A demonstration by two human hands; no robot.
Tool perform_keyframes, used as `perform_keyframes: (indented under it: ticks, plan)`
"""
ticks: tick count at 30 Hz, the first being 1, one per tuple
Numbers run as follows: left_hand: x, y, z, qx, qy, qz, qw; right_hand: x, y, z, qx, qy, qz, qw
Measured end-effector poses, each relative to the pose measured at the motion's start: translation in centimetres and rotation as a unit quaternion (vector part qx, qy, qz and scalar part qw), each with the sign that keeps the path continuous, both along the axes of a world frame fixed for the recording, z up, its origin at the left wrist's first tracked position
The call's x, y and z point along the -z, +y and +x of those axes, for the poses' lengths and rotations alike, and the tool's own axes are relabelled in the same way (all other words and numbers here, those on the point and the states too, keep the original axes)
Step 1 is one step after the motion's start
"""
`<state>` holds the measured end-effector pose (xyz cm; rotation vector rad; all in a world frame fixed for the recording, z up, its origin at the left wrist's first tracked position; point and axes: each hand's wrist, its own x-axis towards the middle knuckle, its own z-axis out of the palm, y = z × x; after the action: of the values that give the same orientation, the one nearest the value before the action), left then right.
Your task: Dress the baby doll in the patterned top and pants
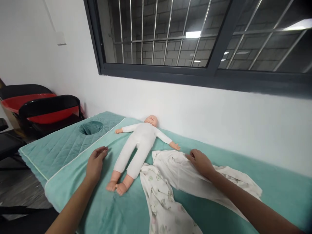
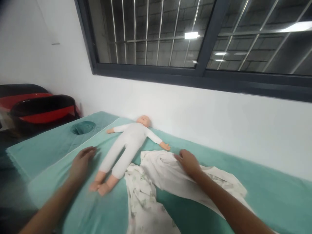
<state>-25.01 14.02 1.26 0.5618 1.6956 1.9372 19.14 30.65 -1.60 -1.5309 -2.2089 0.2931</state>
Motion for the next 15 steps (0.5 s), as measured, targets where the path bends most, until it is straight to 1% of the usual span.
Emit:
perform_keyframes:
  ticks: [2,3,4,5,6,7,8,9,10,11,12,13,14,15]
  plan:
    - [0.1,-3.0,2.7,-0.031,0.089,-0.055,0.994,-0.5,-2.3,3.2,-0.009,-0.074,-0.002,0.997]
    - [0.3,-4.5,4.2,-0.045,0.143,-0.069,0.986,-0.8,-3.3,4.3,-0.018,-0.112,-0.005,0.993]
    - [0.5,-5.9,5.9,-0.03,0.207,-0.069,0.975,-1.2,-4.3,5.0,-0.028,-0.147,-0.008,0.989]
    - [0.8,-7.1,7.6,0.024,0.285,-0.052,0.957,-1.7,-5.3,5.1,-0.038,-0.171,-0.01,0.985]
    - [1.1,-8.0,9.4,0.107,0.377,-0.018,0.92,-2.2,-6.3,4.8,-0.044,-0.177,-0.012,0.983]
    - [1.5,-8.5,11.1,0.193,0.466,0.012,0.863,-2.9,-7.6,4.1,-0.048,-0.168,-0.013,0.985]
    - [1.8,-8.8,12.8,0.256,0.533,0.022,0.806,-3.6,-9.2,2.9,-0.053,-0.146,-0.011,0.988]
    - [2.1,-8.8,14.3,0.292,0.58,0.024,0.761,-4.4,-11.0,1.5,-0.059,-0.107,-0.016,0.992]
    - [2.2,-8.6,15.7,0.304,0.606,0.017,0.735,-5.3,-13.0,0.0,-0.074,-0.056,-0.028,0.995]
    - [2.3,-8.4,16.8,0.3,0.616,0.012,0.728,-6.2,-15.2,-1.6,-0.111,-0.008,-0.038,0.993]
    - [2.2,-8.2,17.7,0.286,0.613,0.008,0.736,-7.1,-17.4,-3.0,-0.167,0.025,-0.055,0.984]
    - [2.0,-8.2,18.4,0.269,0.599,0.011,0.754,-7.9,-19.5,-4.0,-0.235,0.042,-0.084,0.968]
    - [1.6,-8.4,18.9,0.252,0.576,0.02,0.778,-8.5,-21.5,-4.7,-0.322,0.042,-0.117,0.938]
    - [1.2,-8.9,19.3,0.239,0.545,0.035,0.803,-9.0,-23.1,-5.0,-0.391,0.04,-0.128,0.911]
